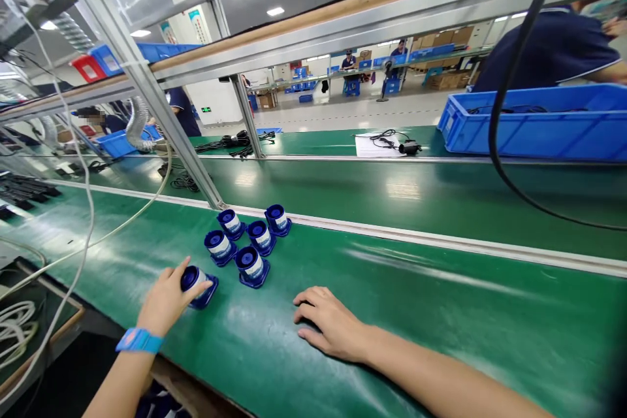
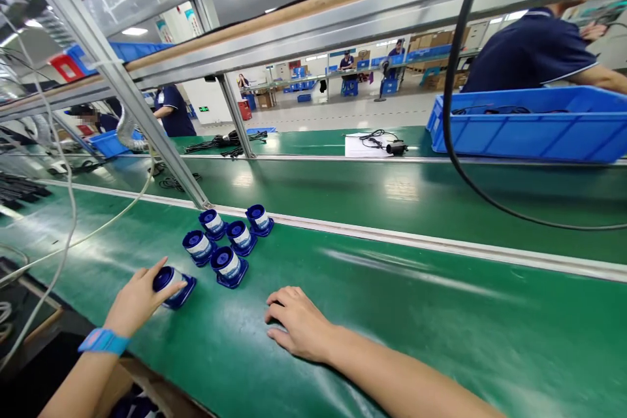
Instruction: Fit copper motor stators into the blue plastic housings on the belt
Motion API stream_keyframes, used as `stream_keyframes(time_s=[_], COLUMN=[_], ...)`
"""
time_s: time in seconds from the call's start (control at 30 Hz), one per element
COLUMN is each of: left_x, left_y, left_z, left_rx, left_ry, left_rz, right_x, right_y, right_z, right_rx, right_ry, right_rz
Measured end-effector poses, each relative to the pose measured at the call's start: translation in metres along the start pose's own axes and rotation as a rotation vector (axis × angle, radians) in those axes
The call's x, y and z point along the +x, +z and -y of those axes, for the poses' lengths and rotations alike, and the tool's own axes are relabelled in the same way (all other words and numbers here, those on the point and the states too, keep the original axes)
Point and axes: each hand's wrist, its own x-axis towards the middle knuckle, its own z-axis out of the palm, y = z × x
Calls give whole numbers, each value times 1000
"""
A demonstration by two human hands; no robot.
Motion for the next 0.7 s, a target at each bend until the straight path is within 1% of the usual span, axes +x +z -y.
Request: stream_keyframes(time_s=[0.13, 0.23, 0.33, 0.37, 0.4, 0.43, 0.47, 0.53, 0.6, 0.67, 0.7], left_x=[27, 36, 29, 22, 12, -2, -19, -67, -135, -219, -264], left_y=[12, 25, 30, 28, 24, 17, 9, -11, -34, -54, -61], left_z=[-22, -36, -43, -41, -34, -21, -3, 47, 107, 164, 187], left_rx=[-47, -123, -215, -243, -266, -281, -286, -261, -195, -110, -69], left_ry=[-28, -12, 4, 2, -9, -33, -73, -203, -398, -641, -768], left_rz=[-70, -103, -128, -132, -138, -146, -161, -194, -200, -157, -123], right_x=[-2, -2, -5, -6, -8, -10, -12, -14, -15, -15, -15], right_y=[-1, -1, -2, -2, -1, -1, 0, 2, 5, 8, 9], right_z=[1, 2, 2, 1, -1, -3, -6, -14, -23, -30, -32], right_rx=[-8, -30, -71, -91, -115, -141, -168, -217, -251, -272, -281], right_ry=[11, 10, 1, -6, -15, -29, -49, -103, -170, -231, -255], right_rz=[-3, 1, 28, 37, 41, 40, 33, 7, -24, -50, -57])
